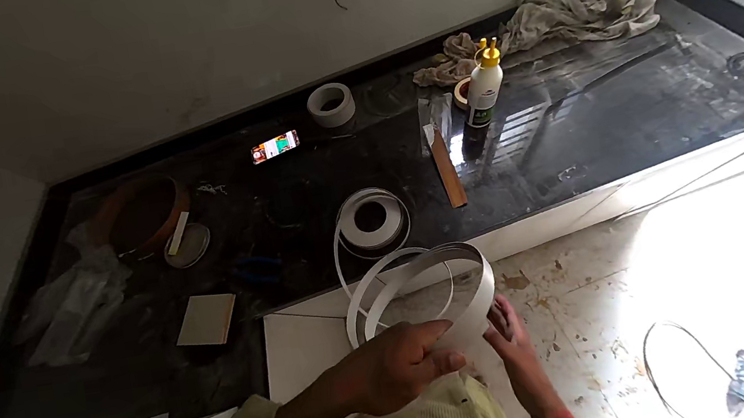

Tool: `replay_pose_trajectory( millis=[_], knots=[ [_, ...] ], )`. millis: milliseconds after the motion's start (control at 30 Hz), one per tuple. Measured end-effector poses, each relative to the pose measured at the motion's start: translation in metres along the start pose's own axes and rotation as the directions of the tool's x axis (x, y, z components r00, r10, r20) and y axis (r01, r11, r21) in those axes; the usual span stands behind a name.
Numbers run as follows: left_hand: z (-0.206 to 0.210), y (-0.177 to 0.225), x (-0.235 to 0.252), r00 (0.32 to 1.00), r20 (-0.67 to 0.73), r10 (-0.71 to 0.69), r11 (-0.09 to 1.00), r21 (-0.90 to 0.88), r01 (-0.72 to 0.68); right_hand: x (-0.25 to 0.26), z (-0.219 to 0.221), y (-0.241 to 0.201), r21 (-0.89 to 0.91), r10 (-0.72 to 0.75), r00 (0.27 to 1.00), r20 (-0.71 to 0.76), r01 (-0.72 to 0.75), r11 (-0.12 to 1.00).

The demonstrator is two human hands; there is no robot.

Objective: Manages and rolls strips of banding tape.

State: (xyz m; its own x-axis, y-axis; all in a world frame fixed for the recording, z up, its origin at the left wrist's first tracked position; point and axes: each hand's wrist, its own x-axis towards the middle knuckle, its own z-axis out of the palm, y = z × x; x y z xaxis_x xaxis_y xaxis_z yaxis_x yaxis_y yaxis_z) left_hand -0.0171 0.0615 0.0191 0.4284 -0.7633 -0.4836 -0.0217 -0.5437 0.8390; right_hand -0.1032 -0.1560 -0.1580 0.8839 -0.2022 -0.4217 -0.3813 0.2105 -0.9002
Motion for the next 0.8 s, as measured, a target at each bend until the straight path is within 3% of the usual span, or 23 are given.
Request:
replay_pose_trajectory(
  millis=[100,200,333,500,600,700,800],
  knots=[
    [-0.013,0.008,-0.008,0.998,0.057,0.023,0.989,0.148,-0.032,0.025,0.030,-0.013,0.119,0.156,0.972,0.175,-0.178,0.977],
    [-0.017,-0.001,-0.012,0.985,0.076,0.153,0.972,0.168,-0.164,0.039,0.065,-0.004,0.273,0.233,0.957,0.171,-0.273,0.922],
    [-0.019,-0.025,-0.007,0.992,-0.025,0.125,0.985,0.122,-0.121,0.028,0.059,-0.023,0.452,0.035,0.999,0.009,-0.035,0.891],
    [-0.008,-0.073,0.030,0.989,-0.119,0.083,0.995,0.063,-0.076,-0.016,0.025,-0.085,0.628,0.107,0.993,-0.057,-0.048,0.777],
    [0.015,-0.071,0.058,0.983,-0.082,0.166,0.983,0.097,-0.158,-0.036,0.042,-0.100,0.622,0.133,0.981,-0.144,-0.015,0.783],
    [0.040,-0.066,0.082,0.948,-0.111,0.300,0.953,0.088,-0.291,-0.045,0.049,-0.102,0.578,0.066,0.953,-0.294,0.122,0.807],
    [0.048,-0.052,0.089,0.957,-0.018,0.290,0.950,0.128,-0.285,-0.047,0.036,-0.103,0.503,0.089,0.901,-0.426,0.154,0.850]
  ],
)
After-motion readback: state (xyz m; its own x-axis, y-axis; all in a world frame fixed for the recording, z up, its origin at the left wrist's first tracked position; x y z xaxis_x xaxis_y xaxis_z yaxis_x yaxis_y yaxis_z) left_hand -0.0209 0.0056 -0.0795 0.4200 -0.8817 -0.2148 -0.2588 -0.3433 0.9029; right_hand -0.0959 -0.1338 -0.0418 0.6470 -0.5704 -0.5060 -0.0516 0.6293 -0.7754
